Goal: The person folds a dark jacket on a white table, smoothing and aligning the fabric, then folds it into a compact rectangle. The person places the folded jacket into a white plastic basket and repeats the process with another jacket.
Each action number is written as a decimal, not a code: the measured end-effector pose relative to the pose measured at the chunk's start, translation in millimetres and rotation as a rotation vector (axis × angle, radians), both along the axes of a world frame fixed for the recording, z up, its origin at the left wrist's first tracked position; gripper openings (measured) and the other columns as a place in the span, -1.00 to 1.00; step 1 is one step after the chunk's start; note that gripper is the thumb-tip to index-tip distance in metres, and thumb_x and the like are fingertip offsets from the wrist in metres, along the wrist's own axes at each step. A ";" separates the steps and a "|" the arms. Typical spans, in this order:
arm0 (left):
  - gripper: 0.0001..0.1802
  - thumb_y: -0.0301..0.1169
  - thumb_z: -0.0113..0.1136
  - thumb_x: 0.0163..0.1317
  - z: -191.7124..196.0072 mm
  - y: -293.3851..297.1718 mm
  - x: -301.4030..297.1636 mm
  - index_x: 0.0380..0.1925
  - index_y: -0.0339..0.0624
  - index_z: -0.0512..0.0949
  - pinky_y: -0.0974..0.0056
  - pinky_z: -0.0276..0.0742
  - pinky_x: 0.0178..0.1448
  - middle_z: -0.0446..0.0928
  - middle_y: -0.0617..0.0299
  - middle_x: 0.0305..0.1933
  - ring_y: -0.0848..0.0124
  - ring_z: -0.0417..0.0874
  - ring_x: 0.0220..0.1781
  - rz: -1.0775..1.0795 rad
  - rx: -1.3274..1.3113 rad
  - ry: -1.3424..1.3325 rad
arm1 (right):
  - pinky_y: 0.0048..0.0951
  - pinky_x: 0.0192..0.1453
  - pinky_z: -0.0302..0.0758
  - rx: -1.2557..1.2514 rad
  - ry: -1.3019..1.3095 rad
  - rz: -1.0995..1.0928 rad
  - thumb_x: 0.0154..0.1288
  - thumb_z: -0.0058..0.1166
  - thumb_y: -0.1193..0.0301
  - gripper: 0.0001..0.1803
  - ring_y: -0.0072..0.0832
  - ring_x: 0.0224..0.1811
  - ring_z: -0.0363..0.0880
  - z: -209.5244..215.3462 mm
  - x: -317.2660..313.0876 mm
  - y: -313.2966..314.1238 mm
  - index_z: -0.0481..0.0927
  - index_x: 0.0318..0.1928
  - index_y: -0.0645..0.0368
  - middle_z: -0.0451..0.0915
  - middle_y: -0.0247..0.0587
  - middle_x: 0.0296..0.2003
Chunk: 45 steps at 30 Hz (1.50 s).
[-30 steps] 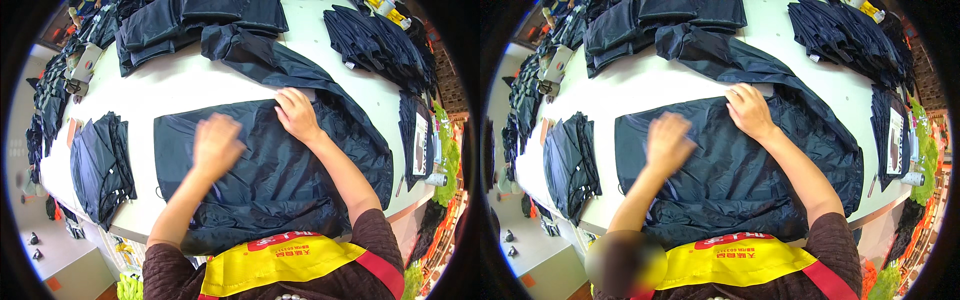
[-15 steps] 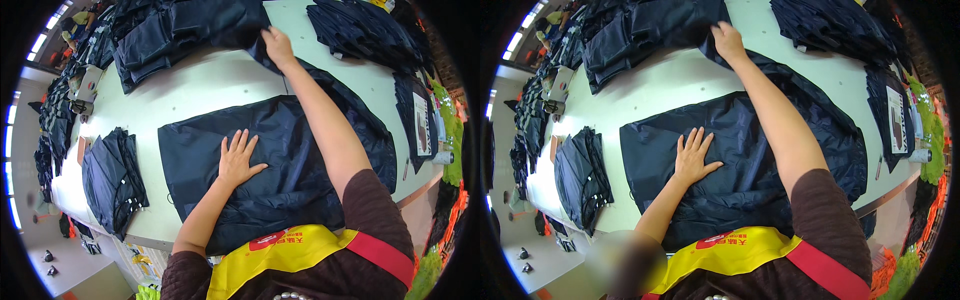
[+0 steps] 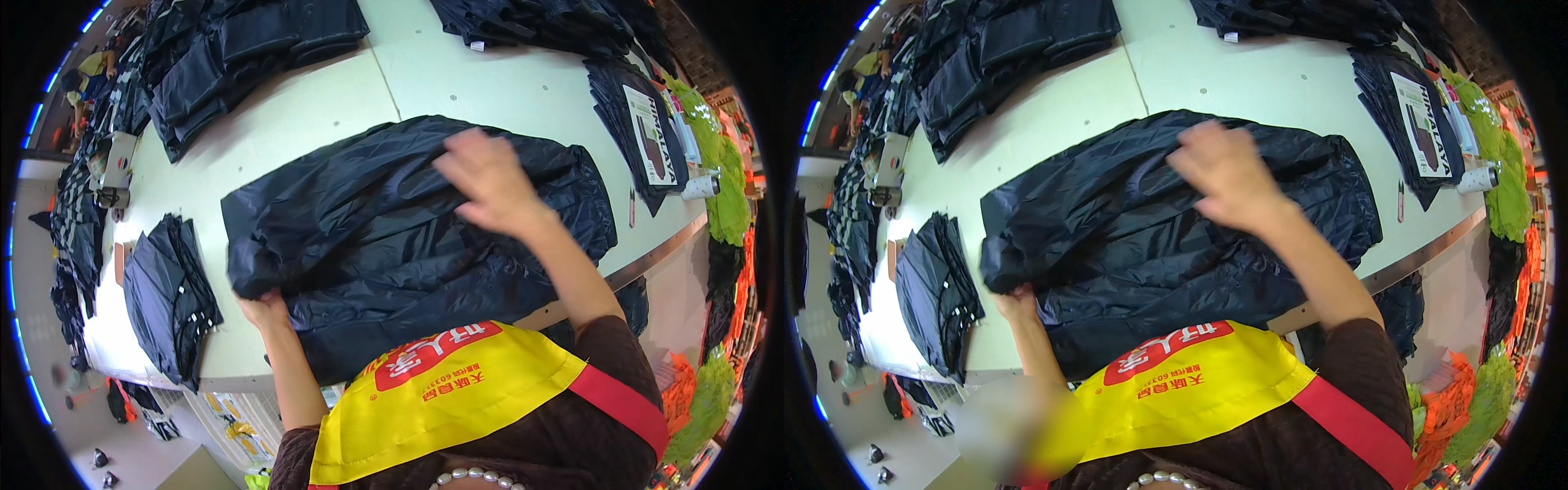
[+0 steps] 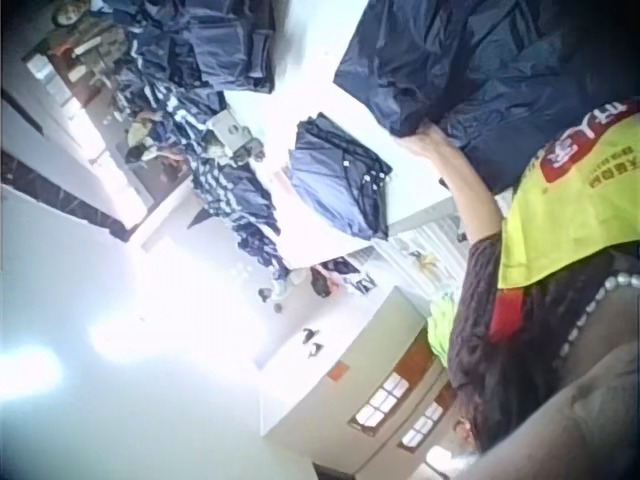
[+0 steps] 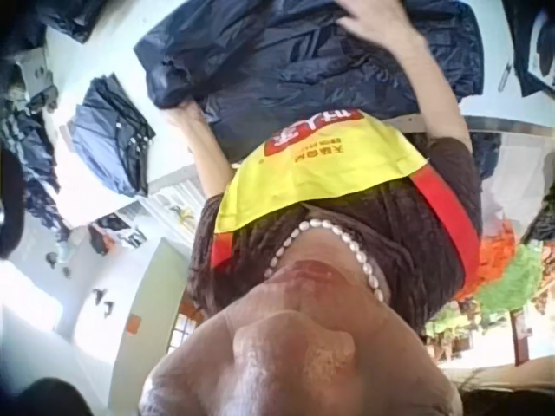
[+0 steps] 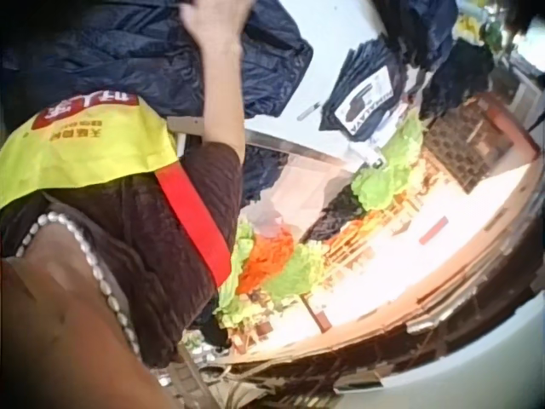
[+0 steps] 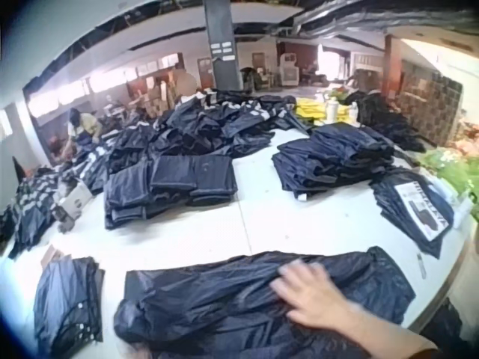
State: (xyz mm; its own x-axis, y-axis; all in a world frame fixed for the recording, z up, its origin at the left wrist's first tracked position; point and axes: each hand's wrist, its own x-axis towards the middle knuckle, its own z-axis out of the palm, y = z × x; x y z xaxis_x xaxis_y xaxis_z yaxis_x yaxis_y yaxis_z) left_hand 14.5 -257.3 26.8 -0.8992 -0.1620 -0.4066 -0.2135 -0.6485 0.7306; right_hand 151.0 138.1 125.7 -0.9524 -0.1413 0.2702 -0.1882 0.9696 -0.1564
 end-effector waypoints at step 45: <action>-0.64 -0.22 0.04 0.27 -35.8 -21.6 -97.4 0.04 -0.03 0.49 0.12 0.49 -0.05 0.53 0.07 -0.14 0.07 0.58 -0.11 -0.427 -2.007 0.322 | 0.28 0.31 -0.01 0.026 -0.350 -0.634 0.18 -0.09 -0.20 -0.15 -0.12 0.44 -0.05 -133.1 -60.3 17.2 0.18 0.34 0.04 0.08 -0.06 0.37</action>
State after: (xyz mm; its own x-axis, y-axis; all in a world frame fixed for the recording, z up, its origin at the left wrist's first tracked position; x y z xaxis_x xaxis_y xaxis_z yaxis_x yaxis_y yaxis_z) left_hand -82.9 -278.9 -9.1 -0.9787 0.1106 0.1727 0.1502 0.9600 0.2363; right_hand 90.7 155.3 -7.4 -0.8832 0.4650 -0.0611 0.4687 0.8797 -0.0798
